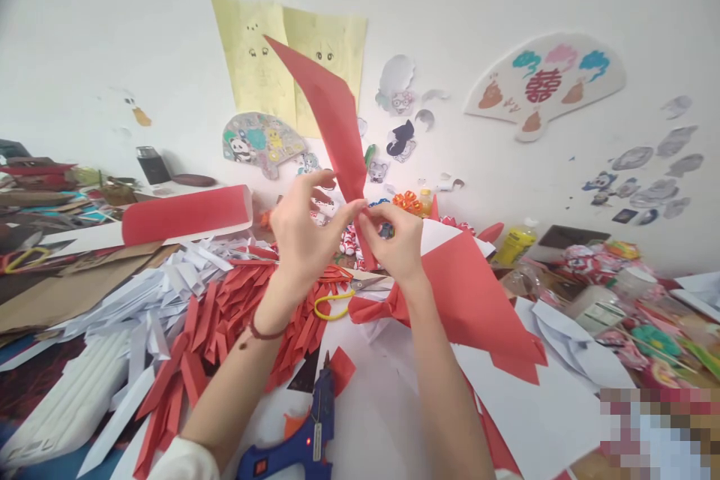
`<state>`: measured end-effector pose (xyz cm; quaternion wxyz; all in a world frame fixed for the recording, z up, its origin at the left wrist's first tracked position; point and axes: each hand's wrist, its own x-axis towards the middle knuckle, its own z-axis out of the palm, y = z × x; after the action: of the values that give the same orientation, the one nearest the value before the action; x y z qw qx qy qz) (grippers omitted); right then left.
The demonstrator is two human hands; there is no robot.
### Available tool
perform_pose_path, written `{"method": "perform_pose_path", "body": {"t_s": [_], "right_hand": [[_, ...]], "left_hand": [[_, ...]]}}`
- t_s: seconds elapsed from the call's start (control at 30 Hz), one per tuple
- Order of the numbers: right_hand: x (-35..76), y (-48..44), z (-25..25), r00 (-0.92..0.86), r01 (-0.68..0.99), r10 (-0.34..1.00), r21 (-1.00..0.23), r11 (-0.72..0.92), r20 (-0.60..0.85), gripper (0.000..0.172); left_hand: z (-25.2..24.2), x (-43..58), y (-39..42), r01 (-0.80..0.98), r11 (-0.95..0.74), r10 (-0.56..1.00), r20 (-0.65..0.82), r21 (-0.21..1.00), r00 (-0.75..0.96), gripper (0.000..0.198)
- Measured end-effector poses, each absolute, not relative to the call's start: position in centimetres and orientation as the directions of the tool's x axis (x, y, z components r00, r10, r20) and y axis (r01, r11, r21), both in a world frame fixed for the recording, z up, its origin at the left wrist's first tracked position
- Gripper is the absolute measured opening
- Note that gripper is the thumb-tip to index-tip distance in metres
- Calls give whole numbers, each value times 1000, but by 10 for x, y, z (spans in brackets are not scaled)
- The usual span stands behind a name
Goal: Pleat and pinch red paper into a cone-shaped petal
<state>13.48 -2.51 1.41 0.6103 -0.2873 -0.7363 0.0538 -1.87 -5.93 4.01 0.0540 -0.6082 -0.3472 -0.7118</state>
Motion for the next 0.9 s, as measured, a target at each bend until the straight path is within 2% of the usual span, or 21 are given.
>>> {"method": "perform_pose_path", "body": {"t_s": [0.07, 0.17, 0.27, 0.33, 0.43, 0.53, 0.73, 0.9], "right_hand": [[128, -27, 12, -83, 502, 331, -247, 829, 940, 17], [124, -24, 7, -174, 650, 132, 14, 759, 976, 14], [124, -21, 5, -239, 701, 68, 124, 702, 969, 14], [125, -22, 6, -229, 695, 97, 93, 713, 968, 15], [124, -25, 9, -203, 618, 189, -23, 786, 961, 13], [122, -27, 10, -198, 564, 232, -83, 821, 952, 12], [119, -25, 9, -174, 508, 365, -235, 829, 914, 12], [123, -24, 10, -210, 578, 364, -184, 795, 907, 15]], "left_hand": [[36, -5, -58, 436, -737, 424, 855, 517, -298, 30], [32, -2, -54, 288, -720, 526, 768, 631, -366, 20], [32, -10, -51, 205, -725, 569, 739, 658, -360, 16], [32, -16, -48, 121, -726, 616, 718, 677, -325, 19], [34, -28, -42, -78, -691, 716, 665, 719, -212, 25], [34, -38, -36, -202, -656, 755, 640, 728, -146, 29], [32, -45, -28, -205, -643, 765, 631, 738, -127, 35], [33, -50, -30, -169, -651, 752, 660, 740, -5, 35]]}}
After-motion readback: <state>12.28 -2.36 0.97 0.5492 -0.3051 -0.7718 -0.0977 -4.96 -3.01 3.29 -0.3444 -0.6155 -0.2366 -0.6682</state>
